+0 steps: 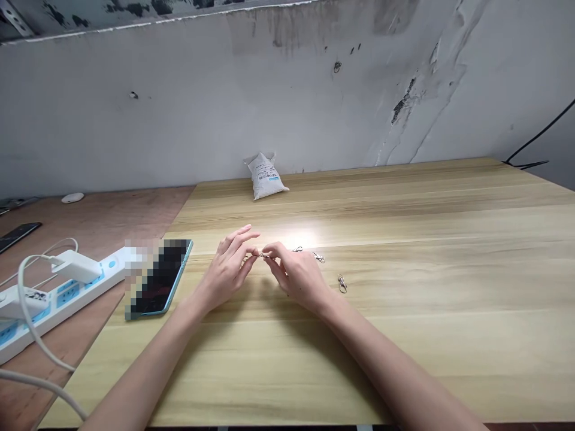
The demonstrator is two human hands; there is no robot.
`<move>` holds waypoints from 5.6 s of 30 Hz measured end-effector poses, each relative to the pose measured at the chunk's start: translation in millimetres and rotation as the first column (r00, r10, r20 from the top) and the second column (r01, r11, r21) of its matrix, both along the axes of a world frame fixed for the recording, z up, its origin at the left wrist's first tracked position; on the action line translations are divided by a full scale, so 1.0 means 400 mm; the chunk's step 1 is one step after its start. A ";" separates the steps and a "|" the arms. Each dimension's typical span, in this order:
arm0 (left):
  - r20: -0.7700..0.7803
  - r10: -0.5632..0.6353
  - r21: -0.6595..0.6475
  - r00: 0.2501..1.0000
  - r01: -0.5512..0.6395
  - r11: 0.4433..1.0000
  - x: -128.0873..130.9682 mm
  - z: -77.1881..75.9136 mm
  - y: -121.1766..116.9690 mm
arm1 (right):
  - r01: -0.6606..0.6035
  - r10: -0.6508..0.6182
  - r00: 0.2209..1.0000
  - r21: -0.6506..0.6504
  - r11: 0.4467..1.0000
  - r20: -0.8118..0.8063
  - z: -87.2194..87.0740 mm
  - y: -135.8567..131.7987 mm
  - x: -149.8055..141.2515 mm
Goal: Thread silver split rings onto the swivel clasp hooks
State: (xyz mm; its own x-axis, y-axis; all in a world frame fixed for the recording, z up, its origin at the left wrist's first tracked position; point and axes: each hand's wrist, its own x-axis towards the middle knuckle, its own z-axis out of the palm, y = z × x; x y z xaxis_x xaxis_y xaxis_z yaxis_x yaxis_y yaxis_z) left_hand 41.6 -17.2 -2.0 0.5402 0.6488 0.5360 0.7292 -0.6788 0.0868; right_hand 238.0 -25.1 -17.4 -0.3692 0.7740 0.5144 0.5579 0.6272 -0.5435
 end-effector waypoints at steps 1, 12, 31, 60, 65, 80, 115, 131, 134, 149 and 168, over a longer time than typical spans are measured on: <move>0.001 0.006 0.001 1.000 -0.006 1.000 -0.001 -0.001 0.001 | -0.003 0.003 1.000 0.003 1.000 0.023 -0.001 0.002 0.002; 0.055 0.040 -0.096 0.998 -0.035 0.995 -0.004 -0.006 -0.004 | 0.074 -0.140 0.977 0.358 0.931 0.160 0.022 -0.013 -0.018; -0.129 0.033 -0.200 0.991 -0.058 0.978 -0.072 0.008 0.019 | 0.024 -0.066 0.921 0.114 0.993 0.384 -0.012 0.020 0.036; -0.145 -0.035 -0.096 0.989 0.021 0.995 -0.006 -0.036 0.030 | -0.018 -0.050 0.903 0.153 0.988 0.426 -0.016 0.046 0.046; -0.139 -0.035 -0.032 0.990 0.031 0.999 -0.003 -0.039 0.042 | -0.009 -0.093 0.905 0.236 0.972 0.415 -0.027 0.057 0.048; 0.065 -0.090 -0.051 0.994 0.093 0.994 -0.003 -0.038 0.041 | 0.056 -0.242 0.808 0.340 0.939 0.537 -0.027 0.061 0.025; 0.026 0.017 -0.009 1.000 -0.017 1.000 -0.017 -0.043 0.040 | 0.029 -0.168 0.880 0.302 0.953 0.445 0.003 0.031 0.012; 0.121 -0.004 -0.132 0.993 0.020 0.991 -0.008 -0.035 0.029 | 0.111 -0.223 0.866 0.263 0.958 0.448 -0.004 0.038 0.014; 0.150 0.030 -0.157 0.988 -0.006 0.988 -0.006 -0.030 0.025 | 0.107 -0.211 0.872 0.248 0.963 0.442 -0.006 0.035 0.009; 0.328 0.057 -0.261 0.943 0.032 0.965 0.009 -0.004 0.006 | 0.103 -0.191 0.937 0.290 0.952 0.293 -0.022 0.030 -0.014; 0.330 0.144 -0.248 0.933 -0.062 0.967 0.005 -0.012 0.012 | 0.043 -0.157 0.930 0.327 0.944 0.331 -0.015 0.029 -0.010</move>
